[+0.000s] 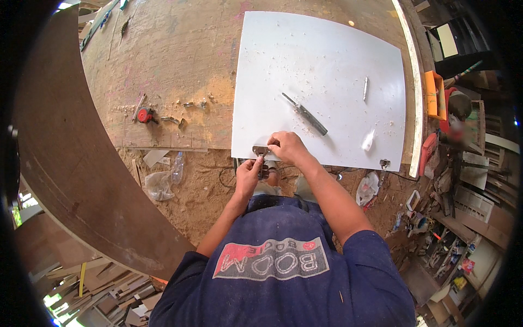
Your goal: The person attaches metal hinges to a white cabinet door using a screwdriver and then attaches the door to a wooden cabinet frame by screwing the hinges into place.
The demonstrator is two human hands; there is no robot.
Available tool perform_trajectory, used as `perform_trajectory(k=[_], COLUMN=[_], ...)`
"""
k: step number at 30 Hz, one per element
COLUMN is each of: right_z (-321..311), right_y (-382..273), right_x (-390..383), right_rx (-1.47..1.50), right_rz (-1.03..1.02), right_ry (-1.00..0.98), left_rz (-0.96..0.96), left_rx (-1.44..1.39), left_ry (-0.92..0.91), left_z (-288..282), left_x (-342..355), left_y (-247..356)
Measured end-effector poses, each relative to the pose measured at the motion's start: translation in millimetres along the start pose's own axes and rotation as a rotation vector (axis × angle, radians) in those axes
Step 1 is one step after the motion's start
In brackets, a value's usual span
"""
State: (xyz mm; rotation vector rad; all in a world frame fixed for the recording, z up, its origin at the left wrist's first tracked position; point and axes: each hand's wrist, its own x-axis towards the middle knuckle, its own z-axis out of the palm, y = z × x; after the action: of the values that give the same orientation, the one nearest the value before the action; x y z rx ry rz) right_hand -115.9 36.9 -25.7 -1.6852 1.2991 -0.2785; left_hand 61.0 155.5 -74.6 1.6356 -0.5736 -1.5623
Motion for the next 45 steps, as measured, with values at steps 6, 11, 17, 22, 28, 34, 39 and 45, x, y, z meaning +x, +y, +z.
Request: perform_trajectory(k=[6,11,17,22,28,34,39,45], right_z=[-2.7,-2.1,-2.6,-2.2,0.0,0.0,2.1,1.3], right_y=[-2.7,-5.1,-3.4,-5.5,-5.7,-8.7,-10.4,-6.5], right_x=[0.0,1.0,2.4,2.6,2.6,2.6,3.1,3.5], right_rx=[0.024,-0.015,-0.035,-0.062,-0.078,-0.061,-0.052,-0.051], right_rz=[0.017,0.0,-0.018,-0.03,-0.005,0.028,0.059,0.04], right_ry=[-0.019,-0.035,-0.044,-0.05,-0.026,-0.02,-0.029,-0.016], left_rz=[0.0,-0.057,-0.044,-0.035,-0.076,-0.159,-0.128,-0.203], left_rx=[0.03,-0.017,0.023,0.029,0.007,0.085,0.126,0.084], left_ry=[-0.023,-0.047,-0.073,-0.067,-0.037,0.046,0.143,0.138], left_z=[0.6,-2.6,-0.9,-3.0,2.0,8.7,14.0,16.3], left_x=[-3.8,-4.6,-5.9,-1.9,-4.6,6.8,23.7,25.4], left_y=[14.6,16.4,25.0,12.0,26.8,26.8,10.8,8.2])
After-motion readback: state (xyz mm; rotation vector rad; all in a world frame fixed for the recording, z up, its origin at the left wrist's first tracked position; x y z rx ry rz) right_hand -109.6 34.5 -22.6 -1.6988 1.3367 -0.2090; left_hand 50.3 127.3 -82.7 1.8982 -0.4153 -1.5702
